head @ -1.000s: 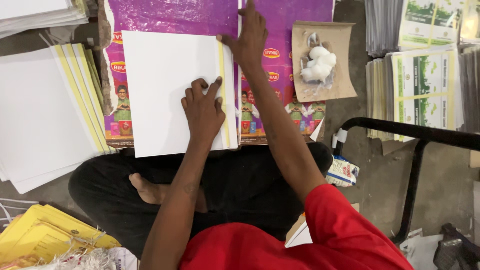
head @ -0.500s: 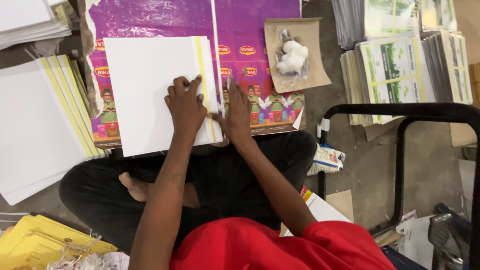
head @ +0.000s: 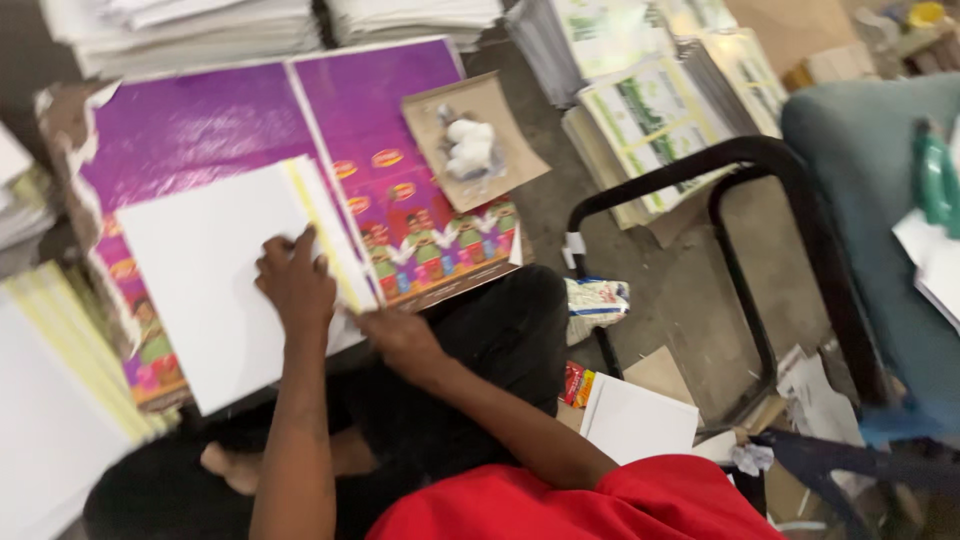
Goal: The person sits on the floor and repeatedly places white sheets of paper onto a purple cover, aligning the edges, and stacking them. The person then picks up a stack of papers and flips through them.
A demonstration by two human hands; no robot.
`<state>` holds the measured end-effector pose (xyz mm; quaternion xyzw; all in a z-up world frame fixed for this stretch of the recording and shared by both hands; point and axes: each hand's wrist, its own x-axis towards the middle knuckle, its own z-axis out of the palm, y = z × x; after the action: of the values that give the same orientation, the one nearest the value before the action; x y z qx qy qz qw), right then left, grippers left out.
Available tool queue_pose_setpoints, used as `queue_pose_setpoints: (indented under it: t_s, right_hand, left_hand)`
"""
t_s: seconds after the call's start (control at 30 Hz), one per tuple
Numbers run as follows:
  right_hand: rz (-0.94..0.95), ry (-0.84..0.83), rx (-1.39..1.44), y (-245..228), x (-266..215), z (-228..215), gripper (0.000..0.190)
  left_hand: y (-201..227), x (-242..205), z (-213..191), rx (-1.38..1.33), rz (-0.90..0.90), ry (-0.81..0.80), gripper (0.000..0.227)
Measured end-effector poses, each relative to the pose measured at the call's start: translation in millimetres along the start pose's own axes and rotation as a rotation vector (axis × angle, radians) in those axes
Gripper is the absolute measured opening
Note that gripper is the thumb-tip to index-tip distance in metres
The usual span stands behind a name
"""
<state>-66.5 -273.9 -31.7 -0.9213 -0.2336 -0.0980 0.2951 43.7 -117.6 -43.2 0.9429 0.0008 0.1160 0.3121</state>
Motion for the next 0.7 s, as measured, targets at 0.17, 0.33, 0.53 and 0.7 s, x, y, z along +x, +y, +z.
queue_pose_setpoints:
  t_s: [0.17,0.33,0.53,0.7]
  right_hand:
    - [-0.073,0.127,0.053,-10,-3,-10,0.072]
    - [-0.026,0.093,0.094,-16,4,-18,0.075]
    - [0.199,-0.08,0.186,-25,7,-22,0.08]
    - [0.277,0.074,0.492,-29,13,-36,0.064]
  left_hand:
    - [-4,-3,4,0.008,0.004,-0.018,0.05]
    - [-19,5,18,0.014,0.009,-0.034,0.049]
    - [-58,-6,-21,-0.16,-0.132,0.06,0.063]
    - [-81,-36,-94,0.149,-0.479,0.141,0.111]
